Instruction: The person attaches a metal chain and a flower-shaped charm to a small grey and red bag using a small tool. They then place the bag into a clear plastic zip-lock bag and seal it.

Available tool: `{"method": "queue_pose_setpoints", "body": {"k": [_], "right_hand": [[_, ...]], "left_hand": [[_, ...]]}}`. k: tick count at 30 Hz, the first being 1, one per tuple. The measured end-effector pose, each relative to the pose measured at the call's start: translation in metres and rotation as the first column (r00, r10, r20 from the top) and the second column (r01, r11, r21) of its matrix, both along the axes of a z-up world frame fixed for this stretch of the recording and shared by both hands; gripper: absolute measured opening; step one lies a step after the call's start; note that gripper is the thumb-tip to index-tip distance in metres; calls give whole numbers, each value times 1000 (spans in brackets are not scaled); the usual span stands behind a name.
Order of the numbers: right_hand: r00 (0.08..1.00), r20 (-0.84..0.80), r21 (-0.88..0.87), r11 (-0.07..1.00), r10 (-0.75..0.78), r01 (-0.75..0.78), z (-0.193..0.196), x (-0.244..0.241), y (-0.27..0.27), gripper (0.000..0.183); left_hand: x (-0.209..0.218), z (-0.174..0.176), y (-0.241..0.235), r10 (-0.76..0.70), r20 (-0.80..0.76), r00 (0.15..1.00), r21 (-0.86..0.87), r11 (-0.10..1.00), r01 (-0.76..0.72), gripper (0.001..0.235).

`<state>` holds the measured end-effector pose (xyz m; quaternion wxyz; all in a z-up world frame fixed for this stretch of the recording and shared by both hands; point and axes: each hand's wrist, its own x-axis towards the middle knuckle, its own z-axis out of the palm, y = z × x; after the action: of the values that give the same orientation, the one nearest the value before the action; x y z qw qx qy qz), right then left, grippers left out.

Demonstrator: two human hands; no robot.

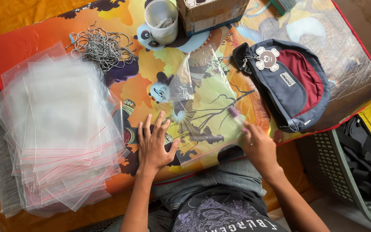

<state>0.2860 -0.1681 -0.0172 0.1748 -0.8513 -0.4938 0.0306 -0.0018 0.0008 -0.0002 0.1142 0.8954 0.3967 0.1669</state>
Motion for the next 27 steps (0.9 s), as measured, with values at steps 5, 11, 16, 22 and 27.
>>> {"method": "queue_pose_setpoints", "body": {"k": [5, 11, 16, 22, 27], "right_hand": [[994, 104, -40, 999, 15, -11, -12, -34, -19, 25], [956, -207, -7, 977, 206, -212, -19, -44, -47, 15], [986, -120, 96, 987, -114, 126, -6, -17, -56, 24], [955, -213, 117, 976, 204, -183, -11, -38, -74, 40], [997, -65, 313, 950, 35, -12, 19, -19, -71, 27]], "left_hand": [[0, 1, -1, 1, -4, 1000, -10, 1000, -1, 62], [1, 10, -1, -16, -13, 1000, 2, 1000, 16, 57], [2, 11, -1, -14, -3, 1000, -2, 1000, 14, 56], [1, 11, -1, -16, -20, 1000, -3, 1000, 16, 58], [2, 10, -1, -8, -28, 1000, -5, 1000, 8, 58]]}}
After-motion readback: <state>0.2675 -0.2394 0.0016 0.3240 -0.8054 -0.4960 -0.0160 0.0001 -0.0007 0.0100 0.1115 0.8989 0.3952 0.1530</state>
